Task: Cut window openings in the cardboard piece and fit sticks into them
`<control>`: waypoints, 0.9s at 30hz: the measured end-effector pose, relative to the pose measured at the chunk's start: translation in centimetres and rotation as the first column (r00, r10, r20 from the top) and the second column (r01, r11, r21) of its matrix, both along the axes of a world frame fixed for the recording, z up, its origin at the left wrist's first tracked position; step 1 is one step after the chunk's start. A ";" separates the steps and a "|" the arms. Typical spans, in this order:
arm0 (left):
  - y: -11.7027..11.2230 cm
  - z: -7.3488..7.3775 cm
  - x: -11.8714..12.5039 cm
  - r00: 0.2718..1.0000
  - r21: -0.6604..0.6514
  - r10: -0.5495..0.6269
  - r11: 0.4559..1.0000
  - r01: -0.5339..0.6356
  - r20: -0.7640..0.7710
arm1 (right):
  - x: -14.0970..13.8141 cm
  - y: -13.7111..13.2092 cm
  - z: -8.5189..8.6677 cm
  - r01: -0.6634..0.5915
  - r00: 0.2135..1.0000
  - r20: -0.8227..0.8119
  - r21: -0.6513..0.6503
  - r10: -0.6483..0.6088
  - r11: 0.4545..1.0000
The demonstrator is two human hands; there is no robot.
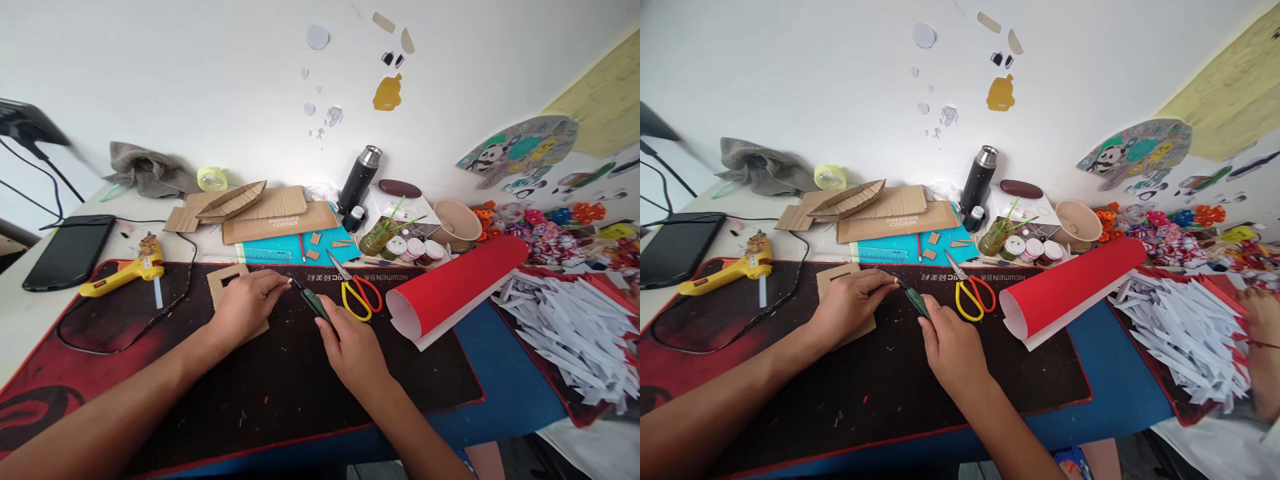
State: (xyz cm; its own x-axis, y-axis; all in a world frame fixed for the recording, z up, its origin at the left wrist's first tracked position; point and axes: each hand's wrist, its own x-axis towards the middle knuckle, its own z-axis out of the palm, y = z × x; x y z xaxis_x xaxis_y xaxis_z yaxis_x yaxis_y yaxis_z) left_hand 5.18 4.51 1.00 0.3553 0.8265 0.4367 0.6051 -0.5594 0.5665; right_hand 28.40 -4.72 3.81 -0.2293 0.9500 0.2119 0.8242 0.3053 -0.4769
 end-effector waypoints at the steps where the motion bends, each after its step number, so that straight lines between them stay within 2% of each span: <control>1: -0.1 0.1 0.0 1.000 0.018 0.011 1.000 -0.011 0.008 | 0.0 0.0 0.0 0.001 1.000 -0.007 0.011 -0.001 1.000; 3: 0.0 0.1 0.1 1.000 0.024 0.019 1.000 -0.019 0.013 | 0.1 -0.1 -0.1 0.005 1.000 -0.007 0.008 -0.005 1.000; 8: 0.5 -0.8 0.2 0.999 -0.067 -0.022 0.998 0.019 -0.044 | -0.1 0.2 -1.2 0.014 0.999 -0.043 -0.041 -0.016 0.999; 15: 0.1 0.0 0.3 1.000 0.070 0.029 0.997 -0.029 -0.008 | -0.1 0.2 -0.4 0.004 0.999 -0.052 0.007 -0.003 1.000; 20: 0.3 -0.7 0.3 0.998 0.003 -0.008 1.000 0.008 -0.064 | -0.2 0.5 -1.2 0.010 0.998 -0.061 -0.051 -0.014 0.999; 27: 0.0 -1.1 0.1 0.998 0.000 -0.019 1.000 0.020 -0.058 | -0.2 0.1 -1.5 -0.003 0.993 -0.114 -0.082 -0.007 0.997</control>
